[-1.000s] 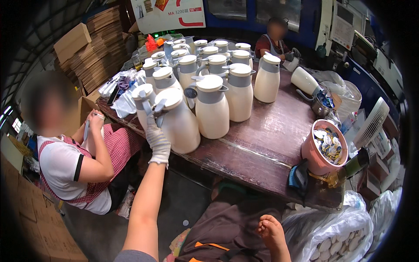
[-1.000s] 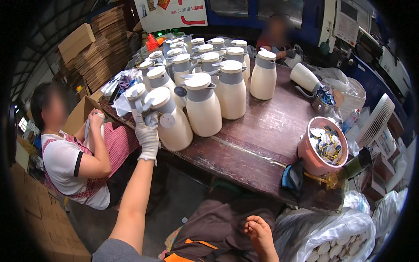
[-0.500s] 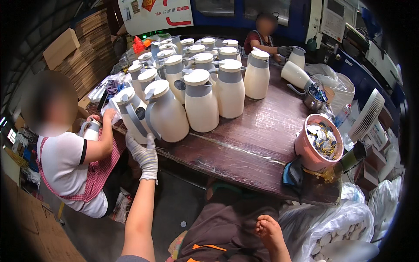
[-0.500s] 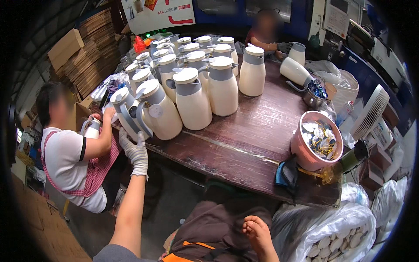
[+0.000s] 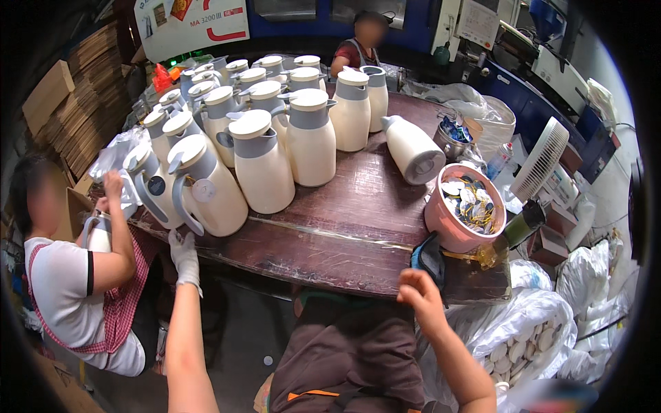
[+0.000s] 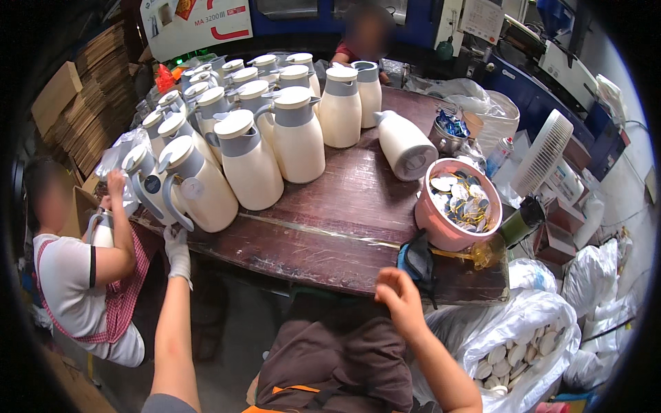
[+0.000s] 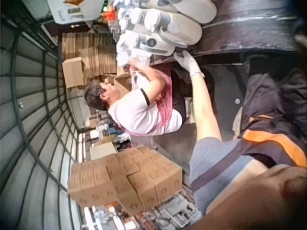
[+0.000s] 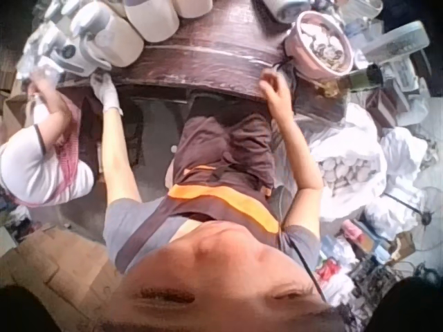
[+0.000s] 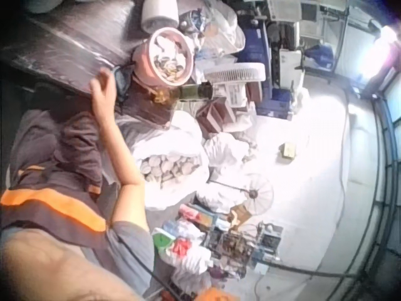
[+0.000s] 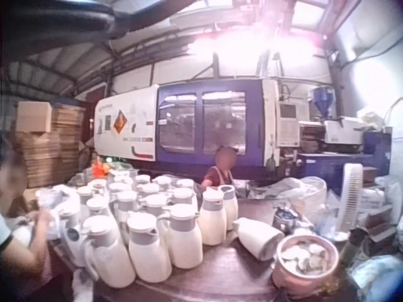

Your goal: The person assembles white kettles by inserting a white cap into the spout and securing it with a rubber band. They handle each kettle one at a time, placing the finished units on a table. Another worker is visible in the background packaging similar kettles.

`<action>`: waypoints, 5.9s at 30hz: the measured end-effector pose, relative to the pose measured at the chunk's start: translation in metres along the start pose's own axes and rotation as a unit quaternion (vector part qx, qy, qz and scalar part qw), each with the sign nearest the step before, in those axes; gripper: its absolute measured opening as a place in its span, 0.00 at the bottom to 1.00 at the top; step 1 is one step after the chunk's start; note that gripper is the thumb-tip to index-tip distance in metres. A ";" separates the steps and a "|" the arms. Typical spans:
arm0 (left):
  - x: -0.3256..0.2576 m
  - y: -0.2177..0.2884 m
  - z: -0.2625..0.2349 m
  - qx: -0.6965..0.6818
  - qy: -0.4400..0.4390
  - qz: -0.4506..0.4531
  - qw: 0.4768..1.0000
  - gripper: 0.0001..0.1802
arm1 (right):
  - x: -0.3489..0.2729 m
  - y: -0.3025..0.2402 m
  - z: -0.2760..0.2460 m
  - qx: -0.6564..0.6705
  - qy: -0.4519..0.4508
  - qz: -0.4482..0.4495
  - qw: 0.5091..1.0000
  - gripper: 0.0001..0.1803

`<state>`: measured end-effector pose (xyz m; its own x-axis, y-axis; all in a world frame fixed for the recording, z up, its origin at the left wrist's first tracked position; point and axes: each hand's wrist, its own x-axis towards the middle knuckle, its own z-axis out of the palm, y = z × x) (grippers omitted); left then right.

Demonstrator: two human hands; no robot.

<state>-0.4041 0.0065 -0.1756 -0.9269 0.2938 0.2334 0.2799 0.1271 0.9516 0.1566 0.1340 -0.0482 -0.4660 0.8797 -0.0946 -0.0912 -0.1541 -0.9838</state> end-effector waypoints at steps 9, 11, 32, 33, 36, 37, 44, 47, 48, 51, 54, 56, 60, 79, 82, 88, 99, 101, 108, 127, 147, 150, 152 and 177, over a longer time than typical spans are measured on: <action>-0.142 0.098 0.067 0.084 -0.182 0.289 0.936 0.14 | 0.191 -0.034 -0.005 -0.445 0.138 -0.193 0.863 0.34; -0.149 0.099 0.090 0.096 -0.232 0.247 0.936 0.13 | 0.224 -0.032 -0.003 -0.522 0.168 -0.240 0.801 0.37; -0.145 0.108 0.116 0.226 -0.213 0.398 0.863 0.12 | 0.407 -0.004 0.050 -0.785 0.186 -0.146 0.573 0.18; -0.146 0.108 0.115 0.219 -0.209 0.398 0.866 0.12 | 0.397 -0.012 0.049 -0.780 0.191 -0.181 0.567 0.13; -0.147 0.104 0.115 0.229 -0.202 0.396 0.866 0.12 | 0.361 -0.046 0.034 -0.792 0.143 -0.185 0.564 0.10; -0.147 0.105 0.115 0.224 -0.197 0.397 0.868 0.11 | 0.350 -0.060 0.029 -0.784 0.146 -0.194 0.571 0.07; -0.160 0.121 0.108 0.104 -0.218 0.156 0.958 0.17 | 0.167 -0.158 -0.033 -0.391 0.055 -0.307 0.866 0.14; -0.197 0.212 0.087 -0.120 -0.347 0.128 0.921 0.40 | 0.053 -0.171 -0.038 -0.236 0.043 -0.098 0.966 0.13; -0.211 0.246 0.071 -0.105 -0.369 0.186 0.904 0.39 | 0.026 -0.159 -0.027 -0.180 0.041 -0.063 0.981 0.13; -0.253 0.308 0.047 -0.119 -0.626 0.020 0.771 0.27 | -0.036 -0.104 -0.027 -0.142 0.015 0.055 0.988 0.13; -0.280 0.279 0.051 -0.137 -0.678 -0.040 0.721 0.21 | -0.076 -0.055 -0.061 -0.110 -0.003 0.085 0.990 0.14; -0.288 0.261 0.042 -0.115 -0.649 -0.118 0.743 0.22 | -0.096 -0.044 -0.121 -0.167 0.122 -0.015 0.978 0.13; -0.299 0.246 0.033 -0.071 -0.672 -0.128 0.726 0.19 | -0.176 0.030 -0.309 -0.435 0.422 -0.118 0.787 0.13; -0.322 0.241 0.049 -0.044 -0.691 -0.088 0.716 0.18 | -0.287 0.173 -0.318 -0.461 0.330 0.410 0.714 0.30; -0.317 0.245 0.052 -0.022 -0.707 -0.170 0.686 0.19 | -0.302 0.163 -0.311 -0.458 0.277 0.450 0.715 0.32; -0.320 0.245 0.049 -0.048 -0.711 -0.133 0.689 0.20 | -0.266 0.089 -0.299 -0.573 0.445 0.156 0.670 0.37; -0.342 0.247 0.033 0.055 -0.695 0.111 0.709 0.21 | -0.118 -0.061 -0.026 -0.459 -0.202 -0.124 0.856 0.45; -0.338 0.247 0.025 0.065 -0.684 0.079 0.722 0.21 | -0.112 -0.065 -0.014 -0.472 -0.197 -0.069 0.857 0.45; -0.311 0.235 0.027 0.093 -0.682 0.181 0.702 0.20 | -0.114 -0.041 0.028 -0.523 -0.092 -0.162 0.832 0.36; -0.363 0.236 0.050 0.045 -0.633 0.179 0.752 0.25 | -0.047 0.000 -0.020 -0.452 -0.084 -0.030 0.888 0.32; -0.332 0.180 0.106 -0.123 -0.692 -0.185 0.687 0.07 | -0.091 -0.046 0.071 -0.338 -0.425 -0.477 0.691 0.24; -0.318 0.170 0.091 0.036 -0.585 -0.063 0.808 0.09 | -0.075 -0.043 0.047 -0.373 -0.371 -0.410 0.745 0.23; -0.313 0.206 0.068 0.087 -0.580 0.004 0.810 0.08 | -0.076 -0.038 0.031 -0.450 -0.259 -0.358 0.776 0.25; -0.321 0.254 0.040 -0.003 -0.804 -0.220 0.553 0.21 | -0.062 -0.029 -0.001 -0.483 -0.189 -0.118 0.847 0.30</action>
<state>-0.0251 -0.0181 -0.0165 0.5163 0.6989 -0.4949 0.1104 0.5188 0.8478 0.1891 0.0841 -0.0135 -0.8002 0.5997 -0.0015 0.4561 0.6070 -0.6507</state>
